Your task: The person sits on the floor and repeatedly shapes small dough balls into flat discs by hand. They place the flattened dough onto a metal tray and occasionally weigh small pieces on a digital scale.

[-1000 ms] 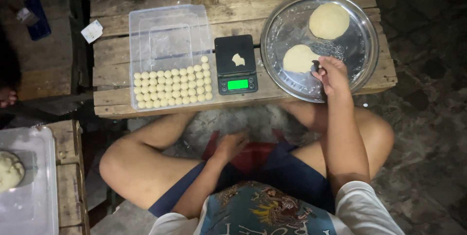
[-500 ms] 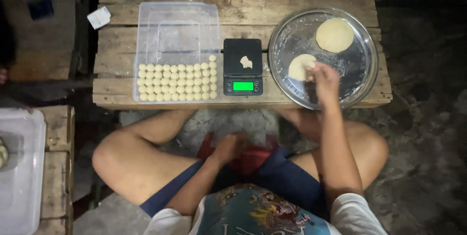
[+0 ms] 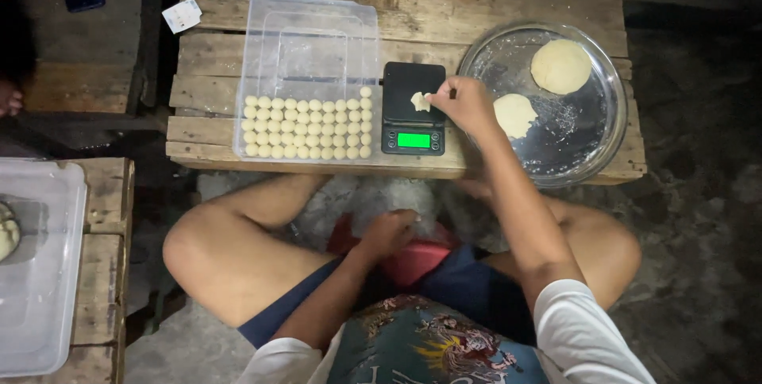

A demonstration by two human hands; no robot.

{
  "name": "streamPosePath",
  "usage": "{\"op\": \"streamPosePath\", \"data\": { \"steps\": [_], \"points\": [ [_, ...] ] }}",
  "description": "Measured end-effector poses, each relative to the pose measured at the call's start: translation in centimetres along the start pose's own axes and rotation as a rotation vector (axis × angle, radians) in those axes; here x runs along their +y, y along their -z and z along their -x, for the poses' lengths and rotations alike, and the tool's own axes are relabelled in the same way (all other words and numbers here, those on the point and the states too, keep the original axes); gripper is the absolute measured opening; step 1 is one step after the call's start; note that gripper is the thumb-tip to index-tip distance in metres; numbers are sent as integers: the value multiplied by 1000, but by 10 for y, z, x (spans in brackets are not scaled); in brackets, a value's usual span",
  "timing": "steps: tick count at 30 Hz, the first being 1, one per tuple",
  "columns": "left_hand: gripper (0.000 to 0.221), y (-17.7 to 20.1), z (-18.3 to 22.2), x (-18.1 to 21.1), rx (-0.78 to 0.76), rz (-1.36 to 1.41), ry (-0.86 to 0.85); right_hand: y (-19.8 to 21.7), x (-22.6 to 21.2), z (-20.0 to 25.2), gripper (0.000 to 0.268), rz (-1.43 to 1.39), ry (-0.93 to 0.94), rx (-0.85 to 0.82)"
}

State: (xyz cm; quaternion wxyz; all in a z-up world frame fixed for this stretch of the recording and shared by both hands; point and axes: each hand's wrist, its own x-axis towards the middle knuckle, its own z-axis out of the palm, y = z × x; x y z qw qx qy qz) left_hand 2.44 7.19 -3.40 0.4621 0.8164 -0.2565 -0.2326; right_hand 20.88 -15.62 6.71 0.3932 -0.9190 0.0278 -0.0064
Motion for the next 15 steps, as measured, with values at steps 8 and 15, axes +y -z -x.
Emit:
{"op": "streamPosePath", "data": {
  "steps": [8,15],
  "points": [
    [22,-4,-4,-2,-38,-51,16,-15,5,-9,10,12,-51,-57],
    [27,4,-1,12,-122,-74,73,-11,11,-7,16,-75,-58,35]
  ]
}}
